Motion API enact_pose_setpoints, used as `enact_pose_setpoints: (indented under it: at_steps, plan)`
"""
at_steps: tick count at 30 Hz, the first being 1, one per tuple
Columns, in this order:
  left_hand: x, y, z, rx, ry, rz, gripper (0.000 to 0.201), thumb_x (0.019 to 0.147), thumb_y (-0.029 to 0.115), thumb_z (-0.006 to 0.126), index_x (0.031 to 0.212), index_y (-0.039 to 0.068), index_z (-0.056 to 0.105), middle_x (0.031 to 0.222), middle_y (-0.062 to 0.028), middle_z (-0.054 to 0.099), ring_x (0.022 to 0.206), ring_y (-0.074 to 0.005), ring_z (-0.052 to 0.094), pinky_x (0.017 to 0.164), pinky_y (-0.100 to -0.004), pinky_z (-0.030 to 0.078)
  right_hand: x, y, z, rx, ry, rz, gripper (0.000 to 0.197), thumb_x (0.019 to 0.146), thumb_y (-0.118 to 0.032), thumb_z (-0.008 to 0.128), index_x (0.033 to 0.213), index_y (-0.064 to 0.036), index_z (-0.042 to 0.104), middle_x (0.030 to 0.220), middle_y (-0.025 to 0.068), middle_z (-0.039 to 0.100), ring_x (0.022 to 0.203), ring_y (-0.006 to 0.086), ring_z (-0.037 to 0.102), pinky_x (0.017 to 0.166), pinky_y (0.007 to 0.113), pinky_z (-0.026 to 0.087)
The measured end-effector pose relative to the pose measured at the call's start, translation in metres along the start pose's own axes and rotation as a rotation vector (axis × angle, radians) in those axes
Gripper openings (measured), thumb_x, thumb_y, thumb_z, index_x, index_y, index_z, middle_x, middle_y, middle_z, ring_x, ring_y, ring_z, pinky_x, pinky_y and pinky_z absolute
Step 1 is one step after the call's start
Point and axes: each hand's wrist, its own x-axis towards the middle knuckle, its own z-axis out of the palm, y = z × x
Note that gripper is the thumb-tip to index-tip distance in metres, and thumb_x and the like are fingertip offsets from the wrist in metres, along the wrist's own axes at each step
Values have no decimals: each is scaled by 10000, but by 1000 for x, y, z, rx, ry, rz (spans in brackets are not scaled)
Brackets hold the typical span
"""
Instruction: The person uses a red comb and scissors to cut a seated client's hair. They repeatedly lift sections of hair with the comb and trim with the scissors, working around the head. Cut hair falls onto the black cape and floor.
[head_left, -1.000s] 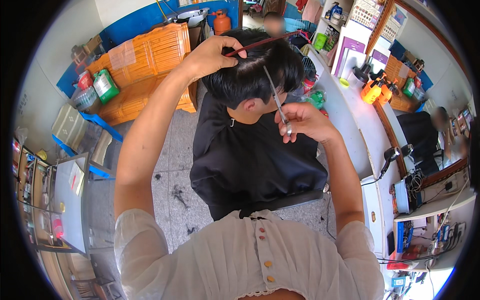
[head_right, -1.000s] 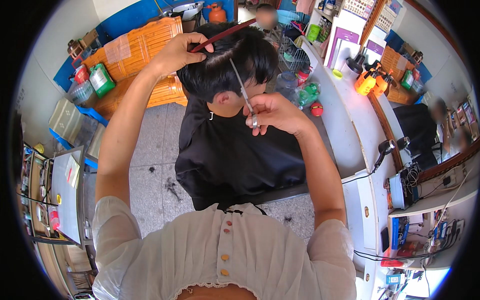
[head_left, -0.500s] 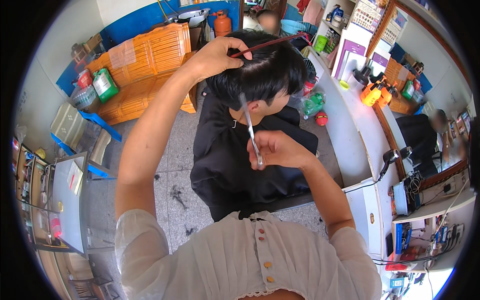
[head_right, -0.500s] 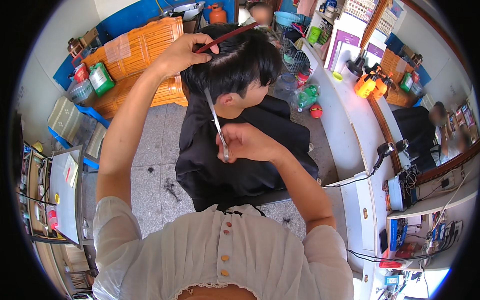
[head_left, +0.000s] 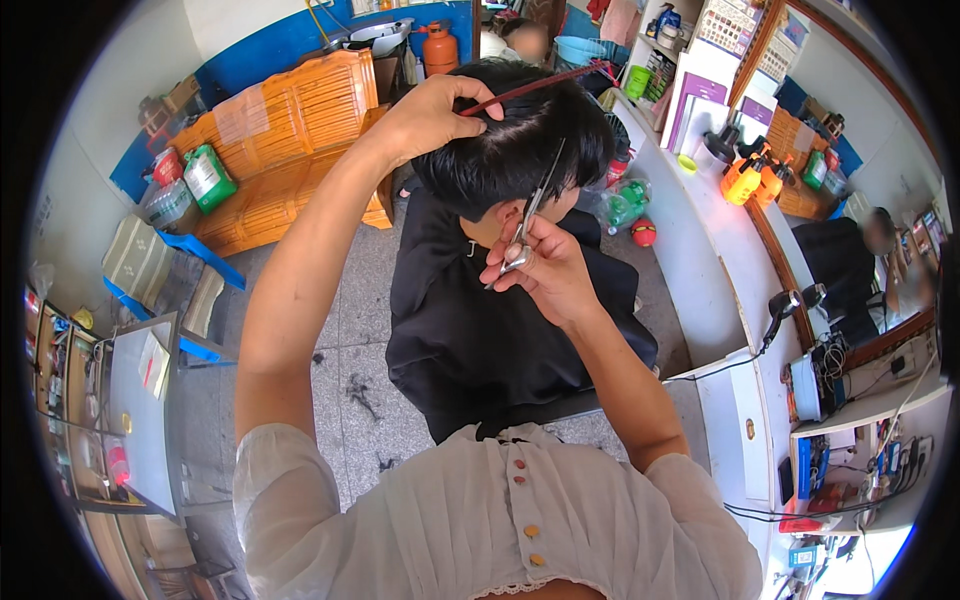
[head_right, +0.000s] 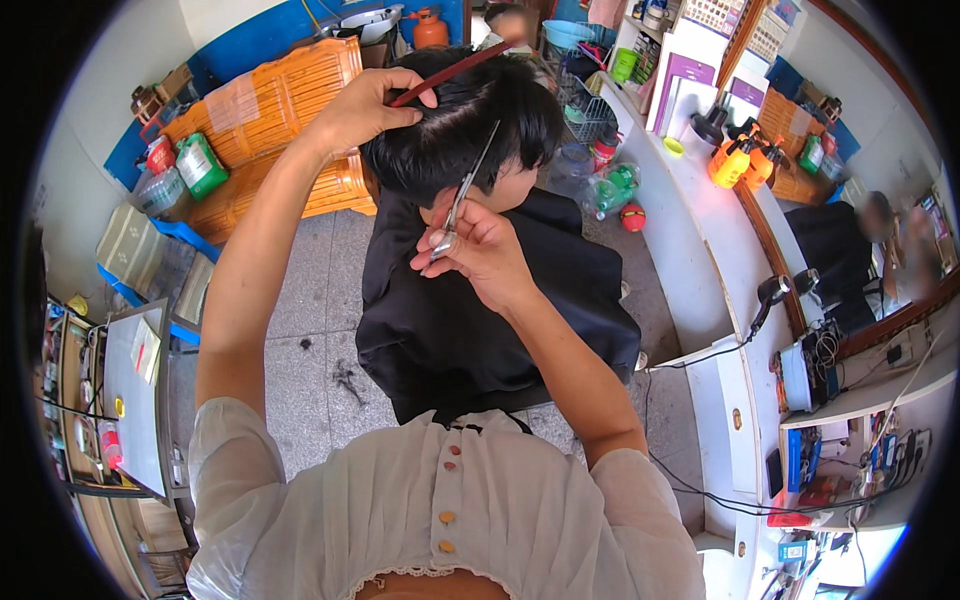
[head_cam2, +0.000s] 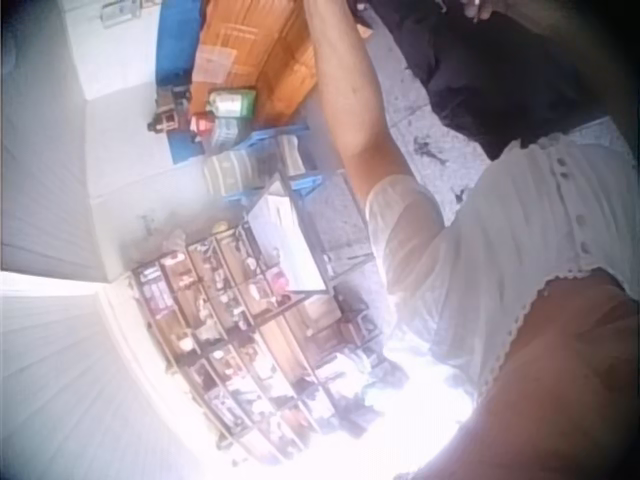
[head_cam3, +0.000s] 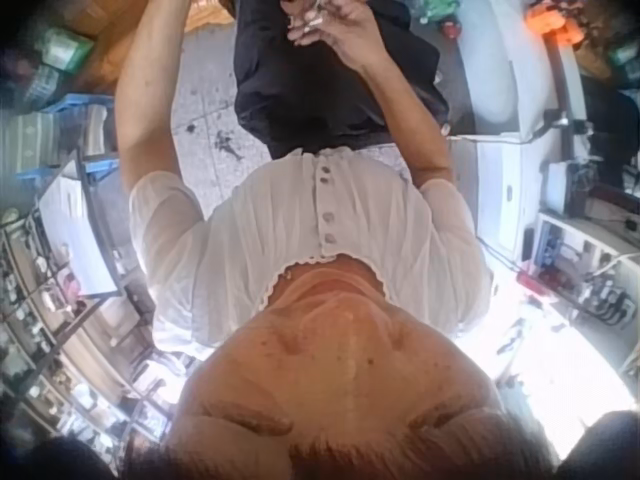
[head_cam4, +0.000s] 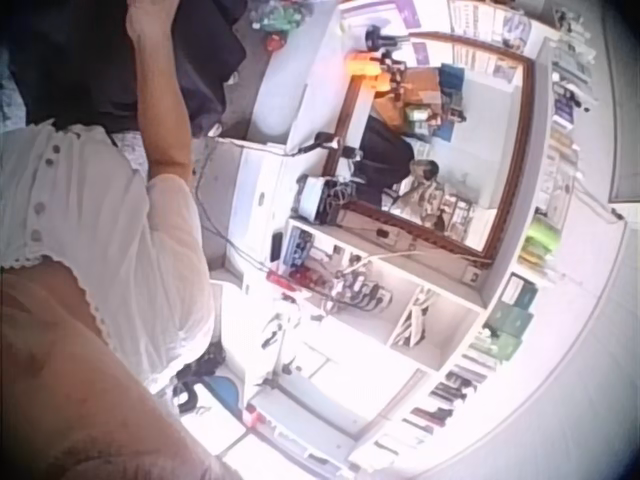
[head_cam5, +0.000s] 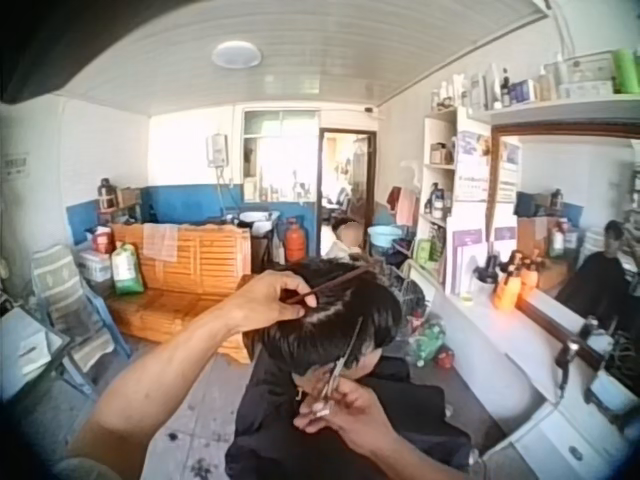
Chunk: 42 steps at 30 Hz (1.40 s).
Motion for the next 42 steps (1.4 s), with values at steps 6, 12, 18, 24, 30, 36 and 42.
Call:
enact_pose_setpoints:
  at_steps: [6,12,18,24,30,36,42]
  plan:
    - [0,4,0,6,-7,-1,144,762,-29,617,890,34,635,840,10,571,802,-82,522,760,-219,406,-8,2,-4,54,27,14,192,833,-110,629,957,-29,507,860,102,605,765,231,656,664,294,554]
    - [2,3,0,9,-16,-7,142,757,-23,619,885,37,639,827,13,567,787,-81,515,754,-218,403,-22,34,11,125,220,-195,244,848,-138,607,1023,-16,487,932,143,596,832,272,650,713,338,551]
    - [2,0,-1,-12,2,12,174,729,-46,606,886,21,639,837,-20,591,805,-99,539,759,-228,412,5,11,19,-47,-58,9,206,844,-130,601,972,-17,485,889,126,594,815,229,643,698,306,536]
    - [0,7,0,-47,-13,-28,166,742,-53,599,889,17,635,841,-16,596,810,-95,541,779,-229,418,11,-7,-6,169,90,-154,146,875,-126,558,963,-22,505,861,114,606,764,223,656,651,272,554]
    - [0,5,0,-19,-36,-15,171,763,-32,620,923,28,621,846,19,568,767,-59,519,720,-183,412,-6,-1,-4,330,17,-153,118,875,-86,547,971,-33,503,850,103,612,768,223,657,651,263,555]
    - [-17,31,-13,-53,48,60,273,801,252,652,992,63,610,840,28,566,711,-41,485,609,-186,381,-46,13,-22,260,126,-105,255,887,-230,549,1044,-39,484,941,128,594,871,262,637,739,308,533]
    - [7,64,-28,27,1,-14,413,936,428,410,976,68,608,710,12,520,558,-41,378,485,-191,287,-91,29,-64,342,209,-33,342,898,-304,530,1091,-27,482,1005,149,585,936,297,618,801,352,525]
